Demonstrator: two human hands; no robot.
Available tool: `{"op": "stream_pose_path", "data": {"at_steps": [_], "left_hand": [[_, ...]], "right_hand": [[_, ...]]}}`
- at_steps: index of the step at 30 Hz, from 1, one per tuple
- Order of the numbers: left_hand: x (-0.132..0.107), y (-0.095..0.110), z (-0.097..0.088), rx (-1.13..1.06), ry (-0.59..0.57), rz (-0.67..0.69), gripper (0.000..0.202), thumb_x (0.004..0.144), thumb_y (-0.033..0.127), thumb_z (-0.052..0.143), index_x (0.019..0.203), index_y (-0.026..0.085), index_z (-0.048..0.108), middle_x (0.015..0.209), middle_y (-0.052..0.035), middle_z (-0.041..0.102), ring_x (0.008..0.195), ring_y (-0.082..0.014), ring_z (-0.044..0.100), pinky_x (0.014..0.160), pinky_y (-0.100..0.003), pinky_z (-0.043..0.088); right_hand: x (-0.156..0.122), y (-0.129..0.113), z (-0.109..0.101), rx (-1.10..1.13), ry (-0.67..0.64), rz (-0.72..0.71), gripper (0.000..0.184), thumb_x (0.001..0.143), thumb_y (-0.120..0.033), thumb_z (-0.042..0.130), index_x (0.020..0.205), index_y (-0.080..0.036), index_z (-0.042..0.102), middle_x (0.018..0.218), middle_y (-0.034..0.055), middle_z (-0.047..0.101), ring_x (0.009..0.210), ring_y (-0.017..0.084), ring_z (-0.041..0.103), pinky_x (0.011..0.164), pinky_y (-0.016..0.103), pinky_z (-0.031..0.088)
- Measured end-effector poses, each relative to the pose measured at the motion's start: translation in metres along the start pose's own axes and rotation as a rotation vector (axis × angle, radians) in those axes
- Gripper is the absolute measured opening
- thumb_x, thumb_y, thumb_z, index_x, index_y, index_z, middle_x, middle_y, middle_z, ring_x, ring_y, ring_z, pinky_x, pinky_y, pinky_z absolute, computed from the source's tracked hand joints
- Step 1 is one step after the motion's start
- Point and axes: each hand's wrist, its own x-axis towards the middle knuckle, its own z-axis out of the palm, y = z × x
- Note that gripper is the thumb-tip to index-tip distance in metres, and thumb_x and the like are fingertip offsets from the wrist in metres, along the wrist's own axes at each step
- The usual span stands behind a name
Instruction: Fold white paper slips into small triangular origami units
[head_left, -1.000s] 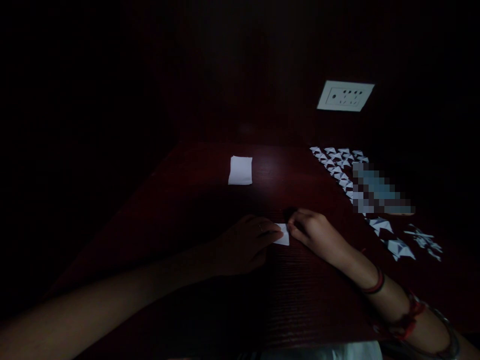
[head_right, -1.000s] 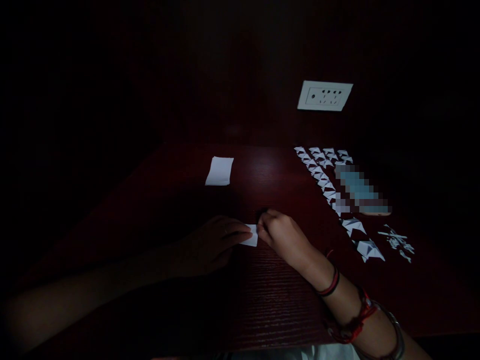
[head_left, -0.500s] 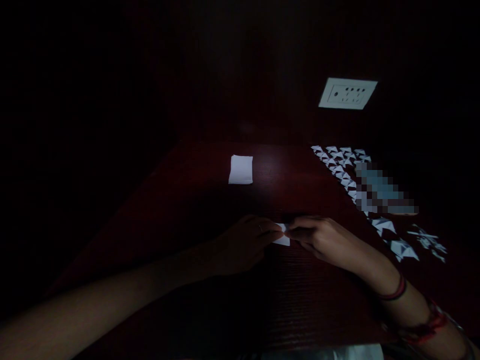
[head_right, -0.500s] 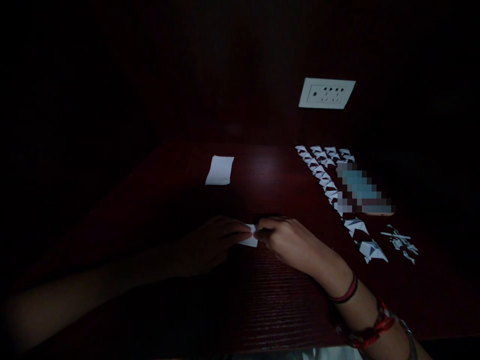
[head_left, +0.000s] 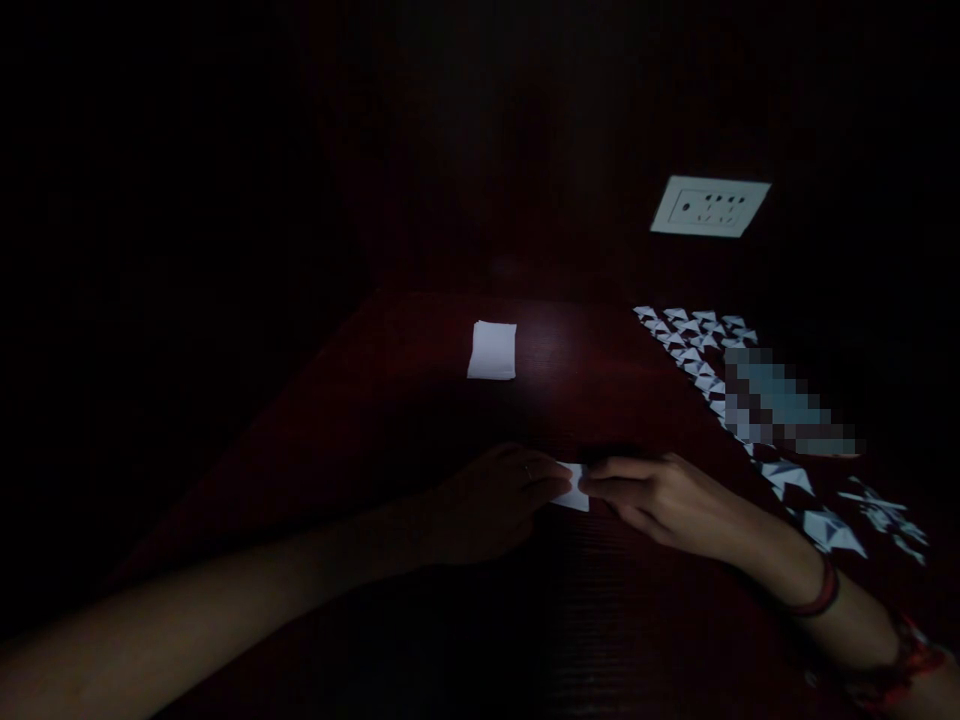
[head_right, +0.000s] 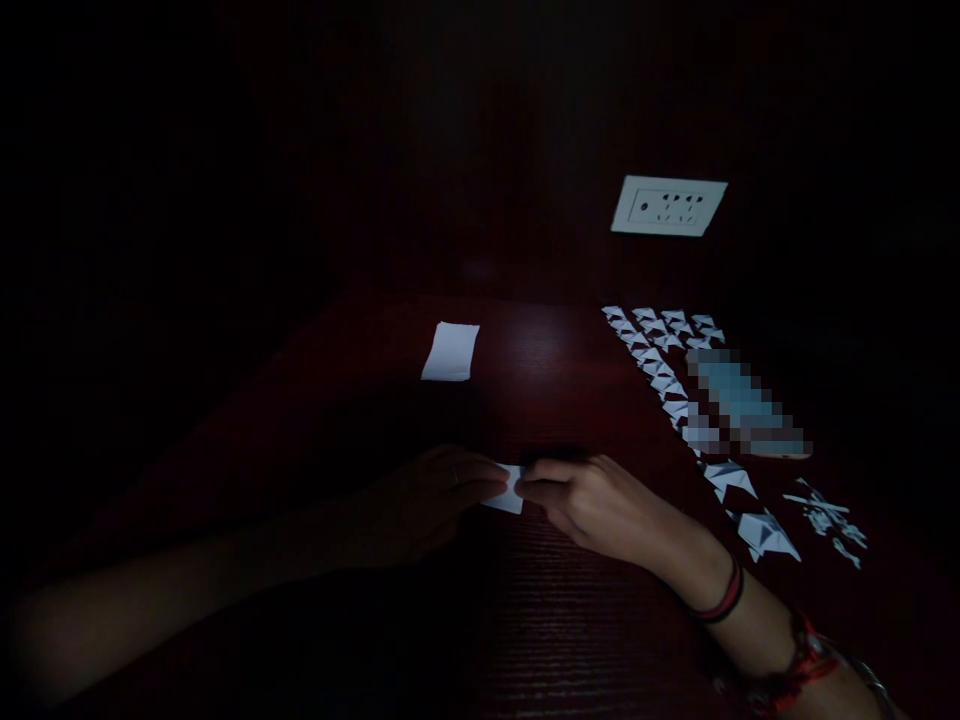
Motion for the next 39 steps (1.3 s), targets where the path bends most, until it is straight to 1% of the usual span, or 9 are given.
{"op": "stream_pose_path", "data": {"at_steps": [3,7,13,17,21,25,33,36,39], "left_hand": [[0.0,-0.001,0.0,0.012,-0.013,0.011,0.053,0.071,0.008,0.043,0.122,0.016,0.032,0.124,-0.0059,0.04,0.116,-0.0183,0.033,0.098,-0.036,0.025],[-0.001,-0.002,0.002,0.031,-0.021,-0.001,0.053,0.071,0.007,0.043,0.122,0.015,0.033,0.125,-0.0055,0.04,0.116,-0.0186,0.031,0.099,-0.036,0.023],[-0.001,-0.001,0.001,0.051,-0.021,0.008,0.053,0.071,0.008,0.042,0.122,0.016,0.032,0.125,-0.0051,0.041,0.116,-0.0187,0.032,0.097,-0.037,0.025],[0.0,0.0,0.001,0.061,-0.008,0.01,0.052,0.071,0.008,0.042,0.122,0.017,0.033,0.125,-0.0045,0.041,0.115,-0.018,0.033,0.097,-0.036,0.026],[0.001,0.0,0.001,0.073,-0.024,0.009,0.053,0.071,0.007,0.042,0.122,0.016,0.033,0.125,-0.0048,0.041,0.116,-0.0186,0.032,0.097,-0.036,0.025],[0.0,0.001,0.0,0.074,-0.048,0.002,0.05,0.073,0.009,0.042,0.122,0.016,0.034,0.125,-0.0048,0.04,0.116,-0.0192,0.032,0.097,-0.037,0.023],[0.001,0.001,-0.001,0.061,-0.041,-0.001,0.049,0.073,0.008,0.042,0.121,0.016,0.035,0.123,-0.0048,0.042,0.115,-0.0195,0.033,0.097,-0.037,0.025],[-0.001,0.0,0.001,0.059,-0.022,0.011,0.05,0.073,0.008,0.042,0.121,0.017,0.034,0.125,-0.0051,0.04,0.116,-0.0195,0.032,0.098,-0.037,0.025],[-0.005,-0.002,0.004,0.061,0.013,0.001,0.049,0.074,0.009,0.042,0.122,0.017,0.034,0.128,-0.0055,0.034,0.118,-0.0208,0.028,0.098,-0.038,0.025]], "right_hand": [[-0.001,-0.002,0.002,-0.033,0.01,0.013,0.036,0.079,-0.013,0.044,0.112,-0.026,0.052,0.104,0.0008,0.057,0.078,0.012,0.06,0.071,0.025,0.049],[-0.001,-0.003,0.002,-0.058,-0.017,0.031,0.036,0.079,-0.015,0.044,0.112,-0.026,0.051,0.104,0.0005,0.057,0.078,0.013,0.06,0.069,0.027,0.049],[-0.001,-0.003,0.003,-0.046,0.007,0.021,0.037,0.08,-0.015,0.043,0.115,-0.026,0.049,0.104,0.0011,0.056,0.08,0.012,0.059,0.07,0.025,0.049],[0.001,-0.005,0.004,-0.098,0.001,0.025,0.036,0.081,-0.017,0.042,0.116,-0.025,0.048,0.103,0.0029,0.056,0.08,0.013,0.059,0.068,0.025,0.048],[0.003,-0.007,0.002,-0.138,-0.007,0.027,0.033,0.081,-0.018,0.042,0.113,-0.024,0.051,0.1,0.0034,0.057,0.078,0.014,0.059,0.064,0.026,0.047],[0.002,-0.007,0.001,-0.107,-0.022,0.034,0.031,0.081,-0.017,0.042,0.108,-0.024,0.055,0.1,0.002,0.057,0.077,0.013,0.059,0.066,0.027,0.047],[-0.005,-0.004,-0.001,-0.037,-0.031,0.082,0.025,0.08,-0.016,0.042,0.096,-0.021,0.061,0.094,0.0026,0.058,0.074,0.013,0.058,0.067,0.026,0.046],[-0.008,0.0,-0.001,-0.001,0.02,0.123,0.025,0.08,-0.015,0.042,0.095,-0.02,0.061,0.091,0.0028,0.058,0.075,0.012,0.057,0.069,0.025,0.045],[-0.008,0.001,0.0,0.034,0.081,0.133,0.026,0.081,-0.018,0.041,0.1,-0.02,0.059,0.095,0.0034,0.057,0.079,0.012,0.057,0.072,0.025,0.046]]}}
